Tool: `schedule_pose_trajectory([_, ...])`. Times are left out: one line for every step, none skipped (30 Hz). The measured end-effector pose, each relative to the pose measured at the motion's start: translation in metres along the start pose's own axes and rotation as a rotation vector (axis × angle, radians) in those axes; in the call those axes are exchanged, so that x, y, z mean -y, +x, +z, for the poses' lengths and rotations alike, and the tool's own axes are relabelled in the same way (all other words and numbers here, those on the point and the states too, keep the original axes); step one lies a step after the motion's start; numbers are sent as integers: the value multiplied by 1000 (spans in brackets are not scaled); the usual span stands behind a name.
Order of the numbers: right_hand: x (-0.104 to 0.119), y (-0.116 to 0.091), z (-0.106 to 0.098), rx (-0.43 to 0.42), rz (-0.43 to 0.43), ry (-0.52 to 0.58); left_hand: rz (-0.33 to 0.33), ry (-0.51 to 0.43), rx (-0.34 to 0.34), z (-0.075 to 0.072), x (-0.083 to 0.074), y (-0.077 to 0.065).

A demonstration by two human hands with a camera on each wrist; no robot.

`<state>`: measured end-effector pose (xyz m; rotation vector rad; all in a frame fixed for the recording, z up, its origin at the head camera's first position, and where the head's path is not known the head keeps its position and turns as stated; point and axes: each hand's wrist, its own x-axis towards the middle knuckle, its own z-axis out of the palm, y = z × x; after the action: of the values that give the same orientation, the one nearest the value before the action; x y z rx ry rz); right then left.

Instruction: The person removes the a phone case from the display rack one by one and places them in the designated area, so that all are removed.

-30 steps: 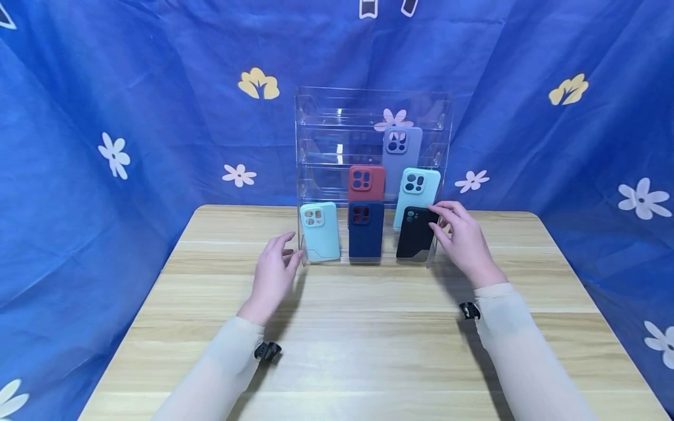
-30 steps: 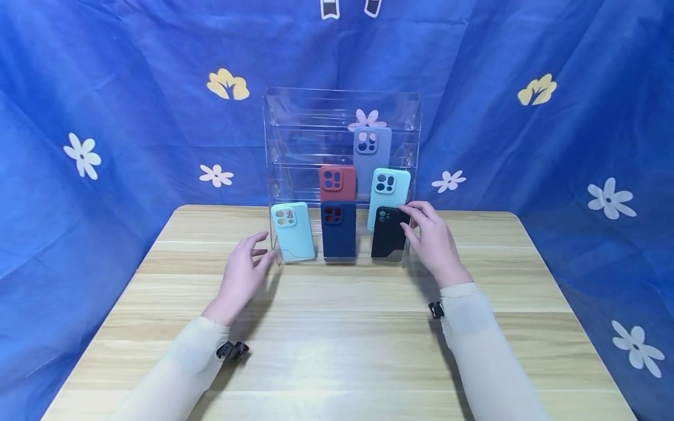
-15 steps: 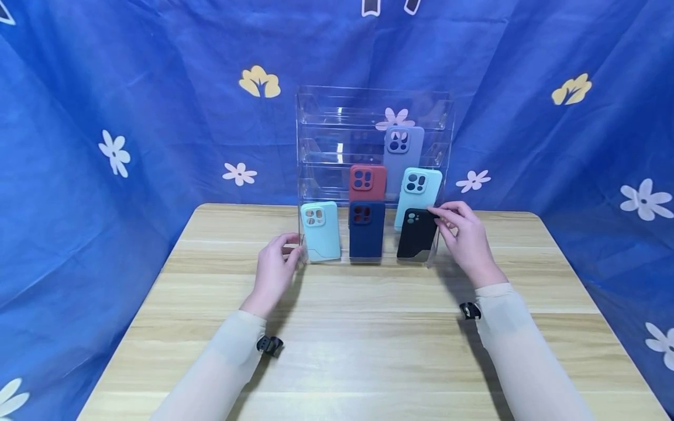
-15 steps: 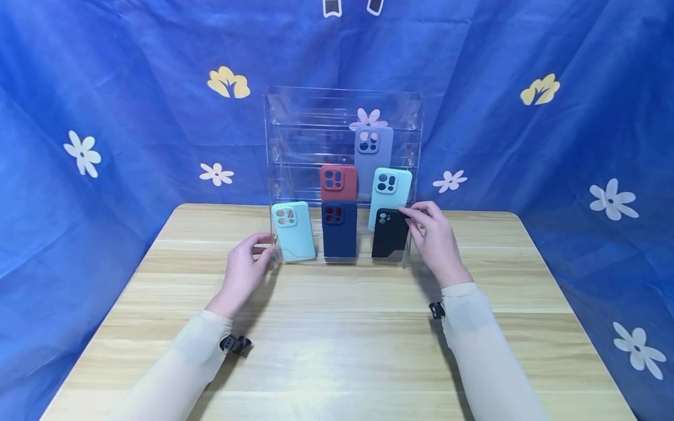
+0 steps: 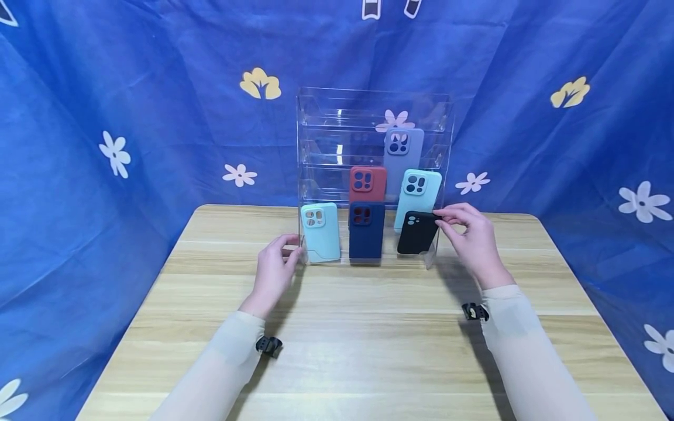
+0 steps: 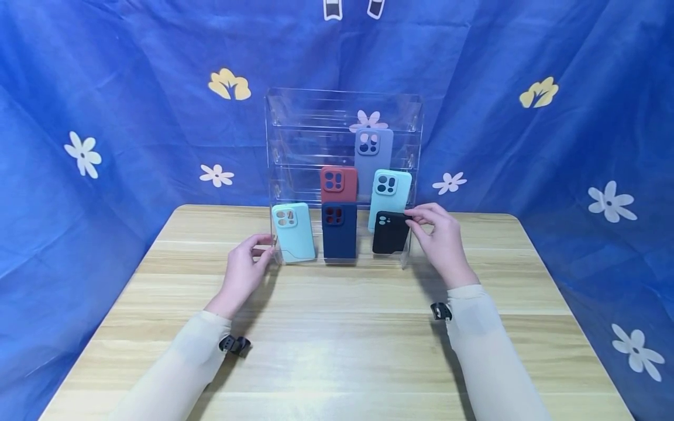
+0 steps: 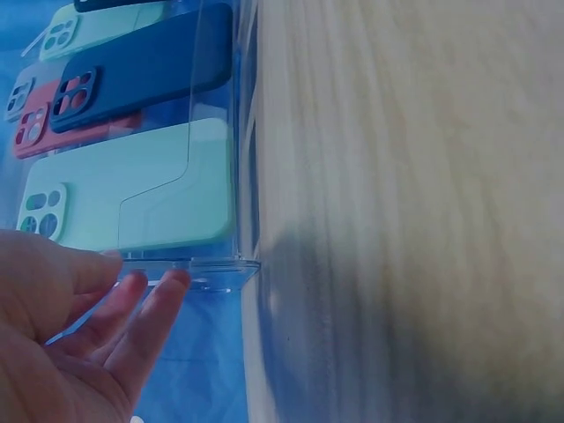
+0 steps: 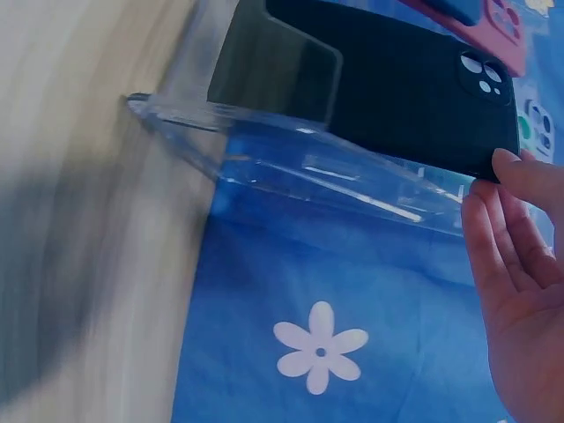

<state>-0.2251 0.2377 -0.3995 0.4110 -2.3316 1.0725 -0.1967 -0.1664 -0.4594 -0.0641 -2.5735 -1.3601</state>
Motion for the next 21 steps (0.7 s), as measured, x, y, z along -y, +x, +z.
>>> schedule_pose_trajectory([2,1,-1,-9,-8,10,1,2,-1,0,0,0])
schedule_pose_trajectory([4,1,-2,-18,-18,22,2,5,-2,0,0,0])
schedule_pose_trajectory([7,2,-3,-28,-30,34,2,9,-4,0,0,0])
schedule_pose_trajectory([9,3,-5,-37,-45,46,4,12,-5,0,1,0])
schedule_pose_trajectory([12,4,-6,-47,-58,56,4,16,-5,0,1,0])
schedule_pose_trajectory([15,5,-7,-58,-70,68,4,18,-5,0,1,0])
schedule_pose_trajectory([18,6,-9,-70,-79,81,4,19,-5,0,1,0])
schedule_pose_trajectory([22,7,-10,-84,-85,96,3,20,-5,0,1,1])
schedule_pose_trajectory([25,7,-11,-98,-90,110,1,18,-5,0,1,1])
schedule_pose_trajectory([29,8,-13,-111,-93,124,0,15,-1,0,1,1])
schedule_pose_trajectory([33,8,-14,-123,-94,144,-3,11,1,0,1,2])
schedule_pose_trajectory([37,9,-15,-131,-92,171,-6,7,3,0,1,2])
schedule_pose_trajectory([42,9,-15,-137,-88,198,-10,6,4,0,1,2])
schedule_pose_trajectory([46,9,-15,-138,-83,228,-13,2,7,0,1,2])
schedule_pose_trajectory([51,9,-15,-133,-74,260,-16,0,9,-1,1,3])
schedule_pose_trajectory([55,8,-15,-124,-62,289,-18,0,10,-1,1,3])
schedule_pose_trajectory([60,7,-14,-111,-48,320,-23,-3,10,-1,1,3])
schedule_pose_trajectory([64,6,-12,-92,-33,348,-24,-2,9,-1,1,3])
schedule_pose_trajectory([68,4,-11,-68,-14,373,-25,-2,8,-1,1,3])
schedule_pose_trajectory([72,3,-9,-40,9,397,-24,-3,8,-1,1,3])
schedule_pose_trajectory([76,1,-6,-7,35,416,-22,-4,5,-1,1,3])
